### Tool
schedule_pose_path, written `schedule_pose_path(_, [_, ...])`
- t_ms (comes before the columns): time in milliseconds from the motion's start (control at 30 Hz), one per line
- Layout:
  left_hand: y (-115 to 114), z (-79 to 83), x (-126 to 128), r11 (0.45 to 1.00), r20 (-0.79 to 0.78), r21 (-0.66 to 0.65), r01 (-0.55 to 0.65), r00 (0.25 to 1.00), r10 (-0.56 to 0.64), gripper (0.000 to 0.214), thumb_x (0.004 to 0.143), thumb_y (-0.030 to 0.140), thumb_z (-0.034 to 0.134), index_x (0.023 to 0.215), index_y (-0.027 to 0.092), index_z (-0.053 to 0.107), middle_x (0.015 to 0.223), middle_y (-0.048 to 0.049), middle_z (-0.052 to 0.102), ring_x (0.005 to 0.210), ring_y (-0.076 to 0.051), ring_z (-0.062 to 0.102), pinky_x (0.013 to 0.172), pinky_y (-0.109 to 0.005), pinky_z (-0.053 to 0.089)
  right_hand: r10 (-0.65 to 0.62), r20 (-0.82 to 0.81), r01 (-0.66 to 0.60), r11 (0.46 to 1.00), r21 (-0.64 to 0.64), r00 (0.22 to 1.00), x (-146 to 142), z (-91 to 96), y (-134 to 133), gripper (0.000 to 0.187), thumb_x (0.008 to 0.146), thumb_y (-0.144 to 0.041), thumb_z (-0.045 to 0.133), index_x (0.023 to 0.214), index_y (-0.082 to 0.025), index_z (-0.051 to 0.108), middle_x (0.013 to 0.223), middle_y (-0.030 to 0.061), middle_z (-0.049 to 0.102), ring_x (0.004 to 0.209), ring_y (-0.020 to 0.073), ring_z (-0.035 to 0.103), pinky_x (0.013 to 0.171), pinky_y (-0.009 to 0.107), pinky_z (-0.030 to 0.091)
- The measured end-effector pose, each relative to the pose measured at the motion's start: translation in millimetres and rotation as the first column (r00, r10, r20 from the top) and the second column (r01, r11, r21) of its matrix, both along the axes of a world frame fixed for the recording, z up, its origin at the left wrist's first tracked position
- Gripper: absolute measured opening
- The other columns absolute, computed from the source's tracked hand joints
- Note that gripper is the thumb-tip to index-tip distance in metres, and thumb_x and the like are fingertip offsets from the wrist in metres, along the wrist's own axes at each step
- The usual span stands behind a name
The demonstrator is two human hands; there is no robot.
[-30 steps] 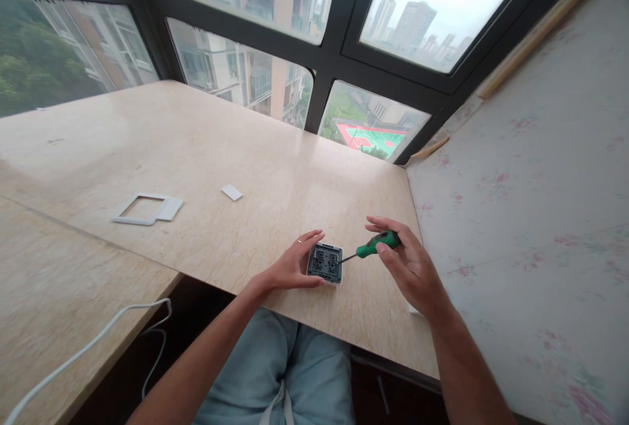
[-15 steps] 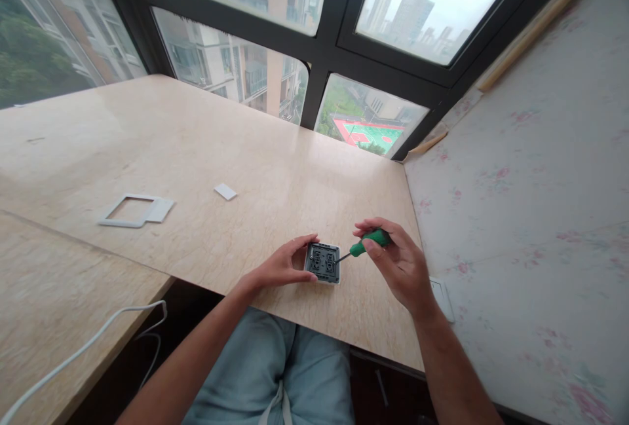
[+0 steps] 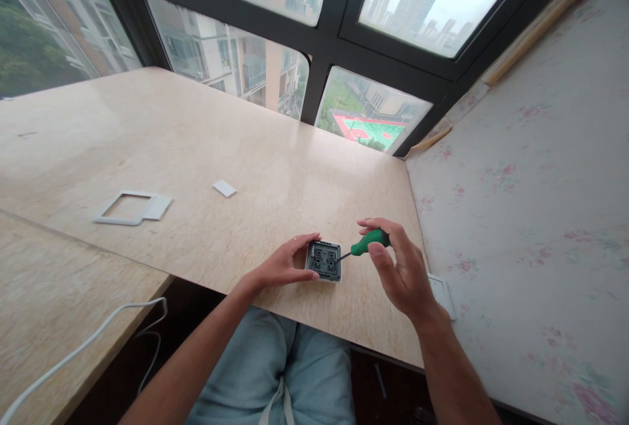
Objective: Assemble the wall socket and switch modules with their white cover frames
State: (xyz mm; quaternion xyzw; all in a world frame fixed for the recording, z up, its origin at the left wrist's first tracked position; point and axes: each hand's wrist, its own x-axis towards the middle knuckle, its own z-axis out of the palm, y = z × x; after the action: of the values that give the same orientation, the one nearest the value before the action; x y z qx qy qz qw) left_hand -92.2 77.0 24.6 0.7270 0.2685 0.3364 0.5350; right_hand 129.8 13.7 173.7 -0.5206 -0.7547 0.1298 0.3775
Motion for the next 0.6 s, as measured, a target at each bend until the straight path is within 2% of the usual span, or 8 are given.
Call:
schedule_pose_path(100, [0.1,-1.9,0.3,1.0,0.0,0.021,-0.006,1.0,0.006,0.08,0.074,0.038,0.079,0.144,0.025,0.041,0.145,-0.0125,0.048,0.133,-0.03,0.047,0.113,-0.052,0.036,0.069,-0.08,-0.078,0.99,-0.114,0.994,2.7,6.7,-4.3,0.033,0.1,-0.032,0.042,0.131,-0.029,0.051,0.14,0.0087,0.054,0.131,0.0261,0.051,0.106,0.049,0.046])
schedule_pose_path(200, [-0.1,-2.5,0.4,0.999,-0.007,0.035,-0.011,1.0,0.011,0.079,0.074,0.038,0.079,0.143,0.025,0.042,0.146,-0.012,0.047,0.134,-0.029,0.046,0.113,-0.051,0.035,0.101,-0.177,-0.13,0.979,-0.158,0.979,5.9,8.9,-5.3,0.03,0.098,-0.028,0.047,0.126,-0.032,0.056,0.146,0.0051,0.049,0.133,0.0265,0.049,0.105,0.049,0.048])
schedule_pose_path(300, [-0.3,-1.3,0.2,1.0,-0.01,0.027,-0.014,1.0,0.015,0.079,0.074,0.038,0.079,0.142,0.025,0.043,0.145,-0.0121,0.047,0.133,-0.029,0.046,0.113,-0.05,0.036,0.055,-0.142,-0.066,0.995,-0.071,0.988,6.7,8.8,-2.9,0.024,0.096,-0.027,0.054,0.119,-0.03,0.062,0.132,0.0052,0.061,0.121,0.0257,0.06,0.098,0.046,0.053])
schedule_pose_path(400, [-0.4,0.0,0.0,0.999,-0.017,0.03,-0.011,1.0,0.011,0.08,0.074,0.037,0.08,0.143,0.025,0.042,0.145,-0.0118,0.047,0.133,-0.029,0.047,0.113,-0.049,0.036,-0.028,-0.002,0.028,0.997,0.078,1.0,4.3,10.2,-0.7,0.019,0.091,-0.031,0.063,0.11,-0.027,0.064,0.105,0.005,0.071,0.093,0.0224,0.069,0.083,0.039,0.057])
schedule_pose_path(500, [-0.4,0.4,0.1,0.999,-0.027,0.048,-0.02,0.999,0.022,0.079,0.073,0.036,0.08,0.142,0.025,0.043,0.145,-0.0113,0.048,0.133,-0.028,0.047,0.113,-0.049,0.036,-0.085,0.156,0.056,0.981,0.184,0.984,1.4,12.6,-0.2,0.02,0.087,-0.039,0.069,0.096,-0.023,0.062,0.083,0.0039,0.067,0.073,0.0186,0.063,0.067,0.032,0.052])
schedule_pose_path(600, [-0.7,-0.6,0.3,0.999,-0.026,0.044,-0.024,0.999,0.025,0.079,0.073,0.035,0.08,0.142,0.025,0.043,0.144,-0.0113,0.048,0.133,-0.028,0.047,0.113,-0.049,0.036,-0.158,0.308,0.079,0.964,0.252,0.938,0.6,12.7,1.1,0.028,0.088,-0.047,0.064,0.084,-0.021,0.056,0.071,0.0024,0.059,0.063,0.0164,0.055,0.059,0.029,0.043])
